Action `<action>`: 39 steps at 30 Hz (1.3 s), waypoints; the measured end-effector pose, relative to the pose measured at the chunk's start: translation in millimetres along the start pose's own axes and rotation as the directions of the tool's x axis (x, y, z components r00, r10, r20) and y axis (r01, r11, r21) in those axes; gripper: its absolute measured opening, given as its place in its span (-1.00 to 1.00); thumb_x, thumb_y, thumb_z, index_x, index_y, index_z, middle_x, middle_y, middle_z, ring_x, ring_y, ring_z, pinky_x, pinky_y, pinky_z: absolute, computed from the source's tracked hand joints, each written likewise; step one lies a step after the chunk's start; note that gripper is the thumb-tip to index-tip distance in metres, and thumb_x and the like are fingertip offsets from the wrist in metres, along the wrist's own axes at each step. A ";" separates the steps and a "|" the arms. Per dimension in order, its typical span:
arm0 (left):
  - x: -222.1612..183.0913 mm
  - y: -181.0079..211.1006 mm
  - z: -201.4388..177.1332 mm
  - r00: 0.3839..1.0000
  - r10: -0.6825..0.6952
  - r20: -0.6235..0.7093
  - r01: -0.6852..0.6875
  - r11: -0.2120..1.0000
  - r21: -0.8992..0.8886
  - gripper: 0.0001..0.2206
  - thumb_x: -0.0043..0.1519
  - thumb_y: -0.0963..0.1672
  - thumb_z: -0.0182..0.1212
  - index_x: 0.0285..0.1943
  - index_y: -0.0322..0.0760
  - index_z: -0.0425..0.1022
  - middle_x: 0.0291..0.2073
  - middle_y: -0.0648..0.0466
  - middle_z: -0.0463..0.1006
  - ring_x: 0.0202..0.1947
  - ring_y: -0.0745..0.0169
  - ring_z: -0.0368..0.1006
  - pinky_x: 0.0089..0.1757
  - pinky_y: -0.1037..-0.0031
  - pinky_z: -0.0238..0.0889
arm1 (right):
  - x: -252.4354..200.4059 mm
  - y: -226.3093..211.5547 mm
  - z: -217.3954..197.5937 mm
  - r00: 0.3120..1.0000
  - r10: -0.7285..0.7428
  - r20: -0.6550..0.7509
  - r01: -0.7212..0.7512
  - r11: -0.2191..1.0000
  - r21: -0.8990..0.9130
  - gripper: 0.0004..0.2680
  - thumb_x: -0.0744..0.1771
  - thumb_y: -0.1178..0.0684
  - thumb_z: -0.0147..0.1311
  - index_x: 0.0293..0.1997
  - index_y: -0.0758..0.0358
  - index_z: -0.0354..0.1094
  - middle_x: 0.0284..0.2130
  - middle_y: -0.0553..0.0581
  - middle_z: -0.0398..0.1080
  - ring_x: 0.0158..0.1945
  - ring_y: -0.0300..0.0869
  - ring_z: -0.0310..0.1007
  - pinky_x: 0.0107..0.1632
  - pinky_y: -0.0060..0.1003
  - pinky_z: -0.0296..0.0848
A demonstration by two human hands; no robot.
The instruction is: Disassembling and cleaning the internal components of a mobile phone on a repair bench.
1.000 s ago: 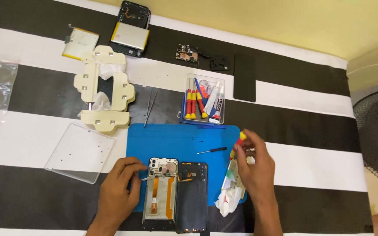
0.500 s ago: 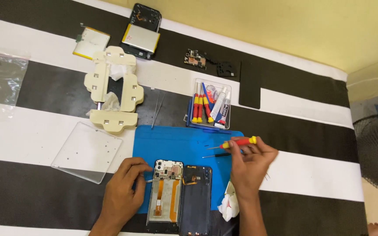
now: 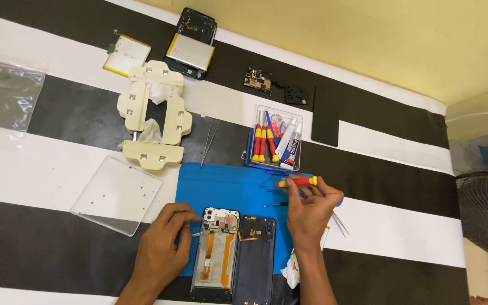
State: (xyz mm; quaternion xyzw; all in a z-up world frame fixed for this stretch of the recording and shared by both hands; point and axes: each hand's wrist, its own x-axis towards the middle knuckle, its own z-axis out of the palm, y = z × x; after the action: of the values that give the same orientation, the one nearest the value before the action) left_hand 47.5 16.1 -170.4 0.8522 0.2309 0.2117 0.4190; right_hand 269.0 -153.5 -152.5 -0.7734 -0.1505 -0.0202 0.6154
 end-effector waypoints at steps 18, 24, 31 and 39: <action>0.6 0.2 0.4 0.998 -0.065 0.020 0.065 0.998 -0.007 -0.79 0.25 -0.22 0.03 -0.06 -0.14 0.58 -0.02 0.20 0.53 -0.14 0.32 0.56 -0.23 0.41 0.47 | -8.7 -15.9 -9.2 0.999 0.037 -0.035 -0.032 0.990 0.136 -0.58 0.27 0.32 0.22 0.06 0.22 -0.07 -0.01 0.50 0.34 -0.02 0.09 0.62 -0.08 -0.15 0.72; -2.6 0.2 4.1 0.997 0.071 0.014 -0.072 0.997 0.033 -0.80 0.23 -0.24 0.07 -0.05 -0.23 0.56 -0.04 0.09 0.53 -0.13 0.16 0.55 -0.19 0.32 0.43 | -38.7 -39.9 -26.7 0.999 0.041 -0.006 -0.040 0.987 0.155 -0.60 0.28 0.39 0.14 0.05 0.21 -0.10 -0.18 0.60 0.46 -0.10 0.16 0.64 -0.05 -0.05 0.75; -12.2 8.3 14.2 0.980 0.178 0.088 -0.192 0.966 0.176 -0.74 0.09 -0.23 0.22 -0.08 -0.11 0.66 0.02 0.08 0.52 -0.36 0.08 0.45 -0.36 0.24 0.37 | -68.1 -19.8 -22.2 0.990 -0.077 0.122 0.054 0.982 0.181 -0.58 0.26 0.37 0.20 0.05 0.20 -0.07 -0.23 0.54 0.45 -0.06 0.10 0.62 -0.05 -0.06 0.76; -30.3 22.7 49.0 0.942 0.101 0.319 -0.155 0.977 0.147 -0.67 0.15 -0.19 0.17 0.09 -0.04 0.64 0.26 -0.04 0.39 0.11 -0.20 0.37 -0.08 -0.11 0.23 | -74.9 -7.5 -17.2 0.979 -0.178 0.103 0.158 0.971 0.180 -0.56 0.26 0.40 0.19 0.11 0.19 -0.04 -0.27 0.45 0.39 -0.10 0.05 0.57 -0.12 -0.10 0.77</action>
State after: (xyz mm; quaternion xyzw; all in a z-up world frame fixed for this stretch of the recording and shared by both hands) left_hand 55.2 -43.7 -184.4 0.9207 0.1235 0.0820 0.3610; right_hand 198.3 -184.0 -157.5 -0.7020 -0.2529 -0.0134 0.6656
